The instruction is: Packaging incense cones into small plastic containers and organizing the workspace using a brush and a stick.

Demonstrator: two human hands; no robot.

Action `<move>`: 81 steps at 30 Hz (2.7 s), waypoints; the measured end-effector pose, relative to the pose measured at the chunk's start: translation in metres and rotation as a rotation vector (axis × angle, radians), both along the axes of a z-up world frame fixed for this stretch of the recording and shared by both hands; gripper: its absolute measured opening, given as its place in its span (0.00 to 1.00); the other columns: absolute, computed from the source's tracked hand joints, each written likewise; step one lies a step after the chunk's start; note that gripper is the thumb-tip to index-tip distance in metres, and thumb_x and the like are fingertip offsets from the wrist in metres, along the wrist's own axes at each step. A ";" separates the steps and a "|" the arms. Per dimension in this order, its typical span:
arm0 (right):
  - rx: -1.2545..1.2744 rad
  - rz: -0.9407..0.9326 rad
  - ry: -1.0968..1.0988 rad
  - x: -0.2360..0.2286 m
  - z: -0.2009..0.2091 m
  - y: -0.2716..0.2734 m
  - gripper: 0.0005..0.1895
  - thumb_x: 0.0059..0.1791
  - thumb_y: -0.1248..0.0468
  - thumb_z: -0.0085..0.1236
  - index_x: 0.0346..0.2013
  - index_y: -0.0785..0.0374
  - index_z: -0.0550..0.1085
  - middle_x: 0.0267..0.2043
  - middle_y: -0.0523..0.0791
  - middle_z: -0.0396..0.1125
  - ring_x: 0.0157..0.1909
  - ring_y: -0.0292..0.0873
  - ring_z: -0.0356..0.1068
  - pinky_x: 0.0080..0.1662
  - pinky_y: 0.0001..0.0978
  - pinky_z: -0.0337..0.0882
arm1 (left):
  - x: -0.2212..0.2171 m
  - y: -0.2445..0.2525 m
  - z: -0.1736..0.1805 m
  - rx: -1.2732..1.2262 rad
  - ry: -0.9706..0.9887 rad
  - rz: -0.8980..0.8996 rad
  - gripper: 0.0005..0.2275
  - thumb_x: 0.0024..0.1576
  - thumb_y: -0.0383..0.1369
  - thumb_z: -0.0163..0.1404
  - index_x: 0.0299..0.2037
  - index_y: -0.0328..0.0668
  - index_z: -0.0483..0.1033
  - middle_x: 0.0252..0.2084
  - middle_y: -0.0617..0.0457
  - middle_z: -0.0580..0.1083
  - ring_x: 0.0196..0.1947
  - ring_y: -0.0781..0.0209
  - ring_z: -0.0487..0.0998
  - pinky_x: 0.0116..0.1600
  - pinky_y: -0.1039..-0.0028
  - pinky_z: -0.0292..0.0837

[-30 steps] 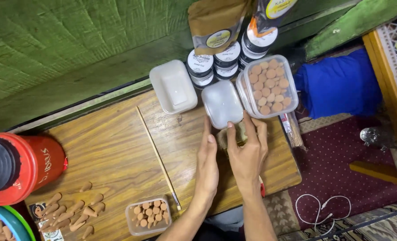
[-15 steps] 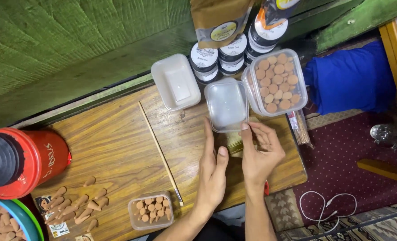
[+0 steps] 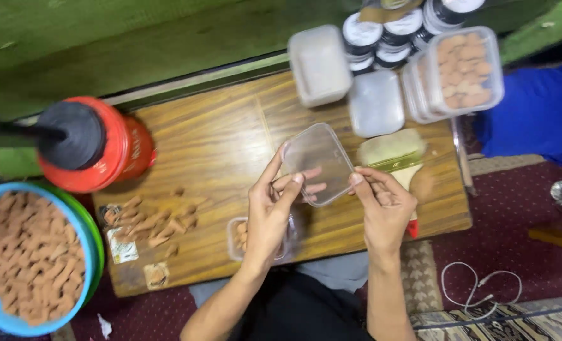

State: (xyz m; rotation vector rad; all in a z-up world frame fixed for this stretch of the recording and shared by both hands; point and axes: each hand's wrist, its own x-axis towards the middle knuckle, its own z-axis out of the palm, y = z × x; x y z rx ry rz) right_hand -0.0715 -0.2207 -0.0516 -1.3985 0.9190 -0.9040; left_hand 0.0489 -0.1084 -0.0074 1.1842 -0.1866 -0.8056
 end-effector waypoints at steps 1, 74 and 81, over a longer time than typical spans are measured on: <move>0.024 0.033 -0.017 0.002 -0.002 0.007 0.08 0.50 0.76 0.63 0.43 0.74 0.79 0.30 0.52 0.73 0.30 0.37 0.72 0.39 0.32 0.78 | 0.003 0.012 -0.002 0.017 0.001 -0.006 0.25 0.63 0.26 0.45 0.72 0.34 0.55 0.47 0.25 0.78 0.42 0.38 0.84 0.43 0.64 0.82; -0.354 0.321 -0.073 0.070 -0.001 0.077 0.19 0.48 0.77 0.67 0.34 0.65 0.61 0.39 0.60 0.75 0.41 0.51 0.78 0.46 0.36 0.77 | 0.036 0.146 -0.029 0.260 -0.115 0.148 0.16 0.62 0.27 0.51 0.58 0.25 0.72 0.36 0.32 0.82 0.31 0.52 0.86 0.38 0.70 0.84; -0.071 0.466 -0.092 0.054 -0.003 0.080 0.26 0.44 0.79 0.67 0.40 0.65 0.56 0.35 0.61 0.76 0.37 0.51 0.80 0.41 0.36 0.78 | 0.037 0.142 -0.029 0.259 -0.102 0.176 0.15 0.61 0.26 0.51 0.57 0.26 0.74 0.35 0.34 0.82 0.30 0.55 0.85 0.37 0.72 0.84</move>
